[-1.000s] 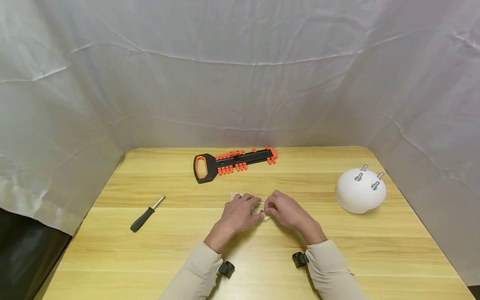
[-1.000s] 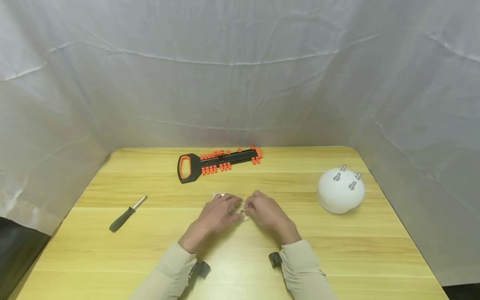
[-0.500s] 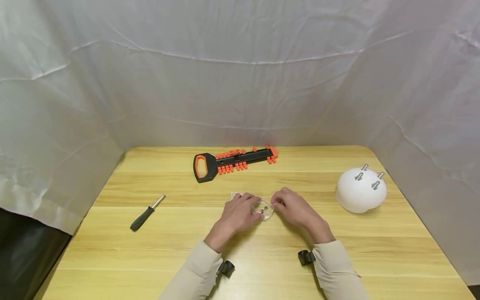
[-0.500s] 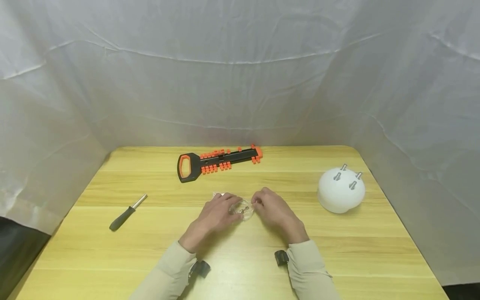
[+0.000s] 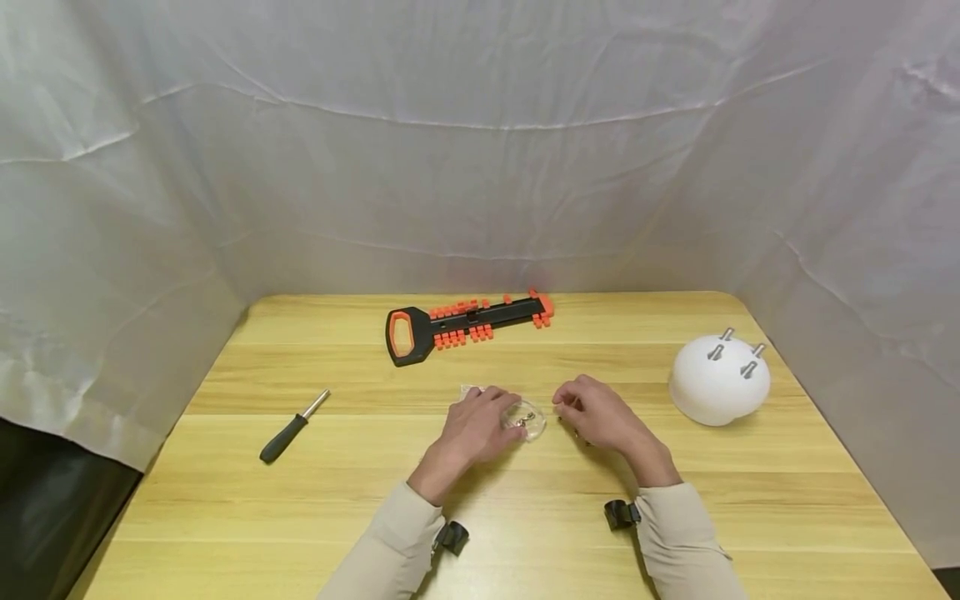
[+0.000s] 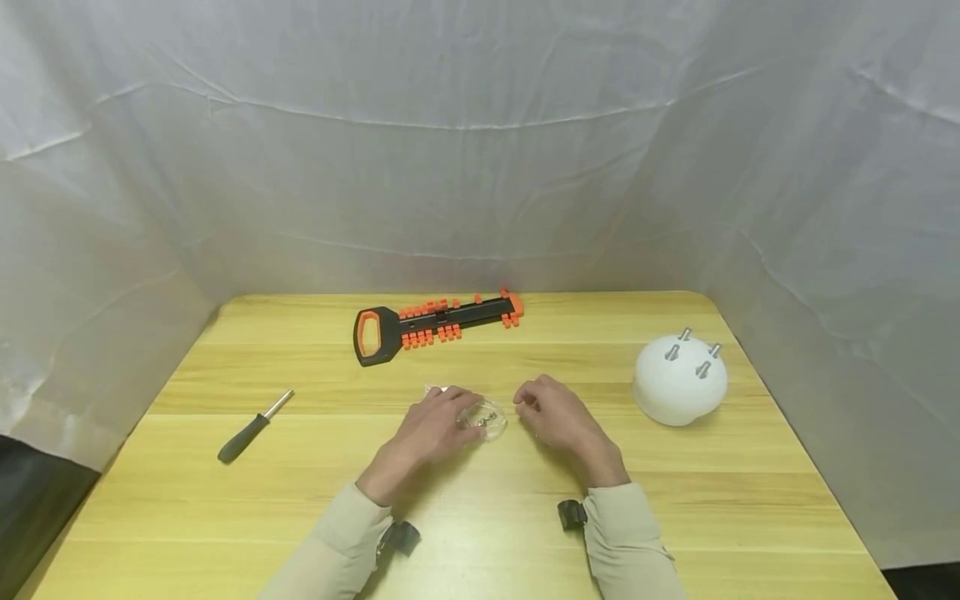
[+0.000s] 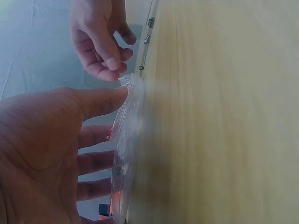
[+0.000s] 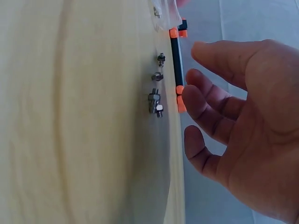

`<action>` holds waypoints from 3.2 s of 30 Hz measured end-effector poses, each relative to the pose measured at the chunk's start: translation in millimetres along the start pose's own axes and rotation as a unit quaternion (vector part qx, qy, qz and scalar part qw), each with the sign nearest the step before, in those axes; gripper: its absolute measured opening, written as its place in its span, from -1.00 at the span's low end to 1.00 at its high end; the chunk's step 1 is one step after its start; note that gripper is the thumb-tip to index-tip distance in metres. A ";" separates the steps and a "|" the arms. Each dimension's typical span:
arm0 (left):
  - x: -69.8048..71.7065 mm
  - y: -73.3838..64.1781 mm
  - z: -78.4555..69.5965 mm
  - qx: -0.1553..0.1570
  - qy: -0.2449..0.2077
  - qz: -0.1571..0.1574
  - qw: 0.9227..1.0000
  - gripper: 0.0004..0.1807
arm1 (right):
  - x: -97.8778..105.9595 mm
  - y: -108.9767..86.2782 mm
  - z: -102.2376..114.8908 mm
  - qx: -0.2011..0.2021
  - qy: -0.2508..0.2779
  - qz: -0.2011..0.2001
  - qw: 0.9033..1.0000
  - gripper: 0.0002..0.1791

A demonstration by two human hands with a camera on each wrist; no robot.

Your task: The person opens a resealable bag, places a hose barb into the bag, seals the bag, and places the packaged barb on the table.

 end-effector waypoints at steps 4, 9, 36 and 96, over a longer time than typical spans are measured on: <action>1.1 -0.1 -0.3 0.004 -0.004 0.001 1.000 -0.44 | -1.6 -0.5 -2.1 0.010 -0.024 0.006 1.000 -0.85; 1.3 -0.2 -0.4 0.006 -0.004 0.002 1.000 -0.44 | -4.3 -1.4 -5.8 0.009 -0.053 0.016 0.998 -0.85; 0.6 -0.6 -0.9 0.003 -0.013 0.008 1.000 -0.44 | -9.0 2.3 -7.8 -0.004 -0.054 0.031 0.998 -0.93; 1.3 -0.5 -1.4 -0.009 -0.006 0.014 1.000 -0.42 | 11.0 -13.2 -17.2 -0.005 0.010 -0.002 1.000 -0.86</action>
Point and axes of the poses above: each hand's wrist, its own y-axis towards the middle knuckle, its own x-axis out of the back of the hand, z = x × y, the point moved 6 cm from there along y, towards the middle knuckle, and after that the axes turned 10 degrees about -x, right-handed, at the moved point
